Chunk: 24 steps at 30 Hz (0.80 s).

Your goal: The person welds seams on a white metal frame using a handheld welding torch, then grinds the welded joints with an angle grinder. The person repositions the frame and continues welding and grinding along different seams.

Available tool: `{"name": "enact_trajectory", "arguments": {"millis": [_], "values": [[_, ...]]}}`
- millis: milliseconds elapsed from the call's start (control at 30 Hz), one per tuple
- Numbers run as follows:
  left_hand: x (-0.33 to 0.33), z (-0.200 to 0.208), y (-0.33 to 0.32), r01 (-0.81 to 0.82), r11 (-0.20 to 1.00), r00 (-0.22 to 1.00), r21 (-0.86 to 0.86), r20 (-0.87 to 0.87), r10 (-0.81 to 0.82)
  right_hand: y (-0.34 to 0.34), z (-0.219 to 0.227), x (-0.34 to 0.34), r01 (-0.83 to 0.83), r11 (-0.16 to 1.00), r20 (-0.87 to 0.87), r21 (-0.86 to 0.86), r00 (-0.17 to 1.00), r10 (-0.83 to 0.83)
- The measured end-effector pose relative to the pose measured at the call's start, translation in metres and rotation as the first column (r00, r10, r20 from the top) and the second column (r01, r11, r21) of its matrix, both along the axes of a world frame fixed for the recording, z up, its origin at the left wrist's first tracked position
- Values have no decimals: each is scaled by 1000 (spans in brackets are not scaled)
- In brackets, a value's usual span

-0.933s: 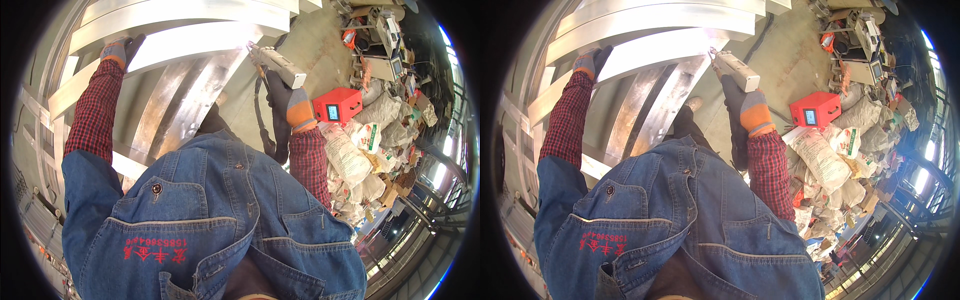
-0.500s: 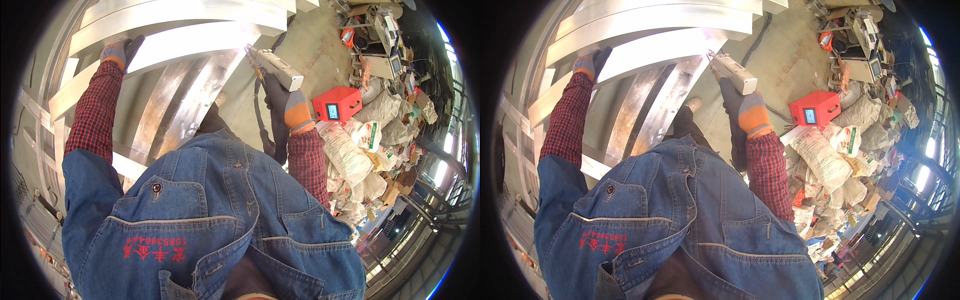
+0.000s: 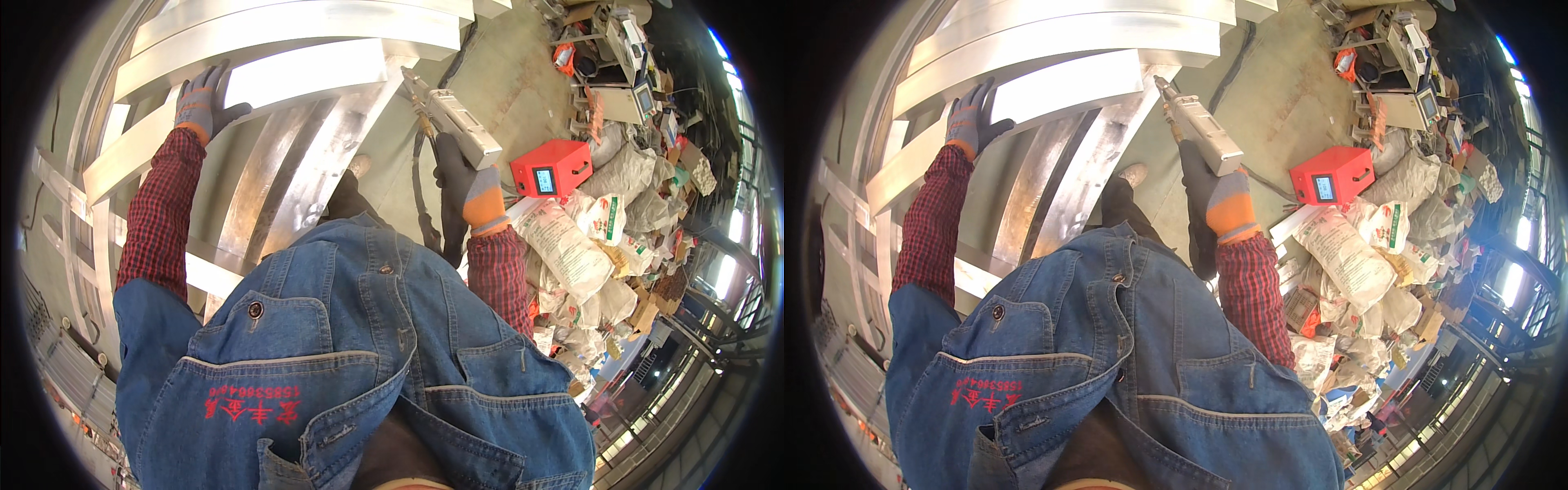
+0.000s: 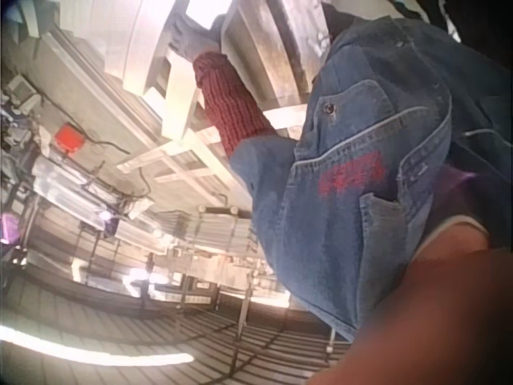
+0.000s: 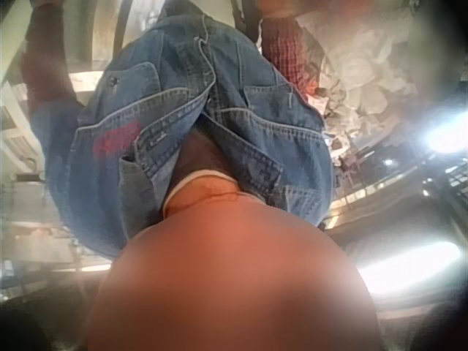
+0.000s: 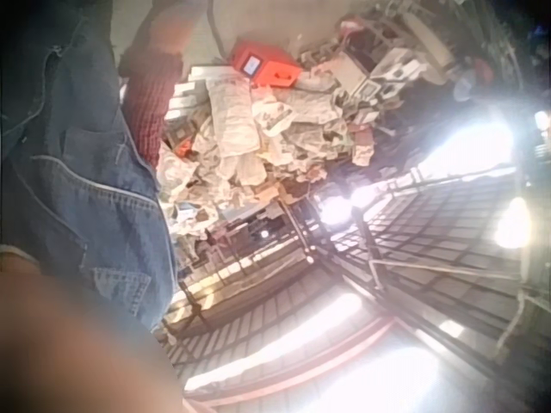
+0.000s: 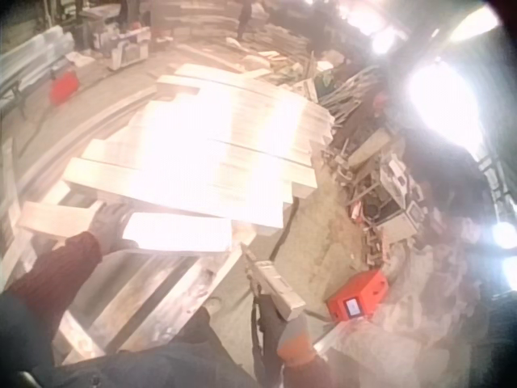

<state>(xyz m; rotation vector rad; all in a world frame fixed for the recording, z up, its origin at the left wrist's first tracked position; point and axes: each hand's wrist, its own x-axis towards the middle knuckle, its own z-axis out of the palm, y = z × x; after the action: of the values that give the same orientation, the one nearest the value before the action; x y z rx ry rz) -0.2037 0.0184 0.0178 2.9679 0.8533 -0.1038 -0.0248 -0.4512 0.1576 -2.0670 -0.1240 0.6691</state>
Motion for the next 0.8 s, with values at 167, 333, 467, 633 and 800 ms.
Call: {"name": "enact_trajectory", "arguments": {"millis": [167, 333, 467, 633, 800], "values": [[2, 16, -13, 117, 993, 983, -9, -143, -117, -5, -10, 2, 1, 1000, 65, 22, 998, -2], [7, 20, -6, 111, 989, 959, -101, -250, -133, -9, -8, -5, 66, 997, 35, 40, 997, -67], [10, 13, 31, 217, 888, 919, -405, -224, -326, -11, -7, -6, 52, 997, 72, 63, 996, -56], [18, 10, 54, 34, 768, 947, -639, -225, -229, -9, -2, -3, 26, 999, 78, 44, 997, -29], [22, 5, 35, -57, 843, 994, -535, -112, -4, 4, 8, 0, 8, 1000, 67, -5, 998, -8]]}}
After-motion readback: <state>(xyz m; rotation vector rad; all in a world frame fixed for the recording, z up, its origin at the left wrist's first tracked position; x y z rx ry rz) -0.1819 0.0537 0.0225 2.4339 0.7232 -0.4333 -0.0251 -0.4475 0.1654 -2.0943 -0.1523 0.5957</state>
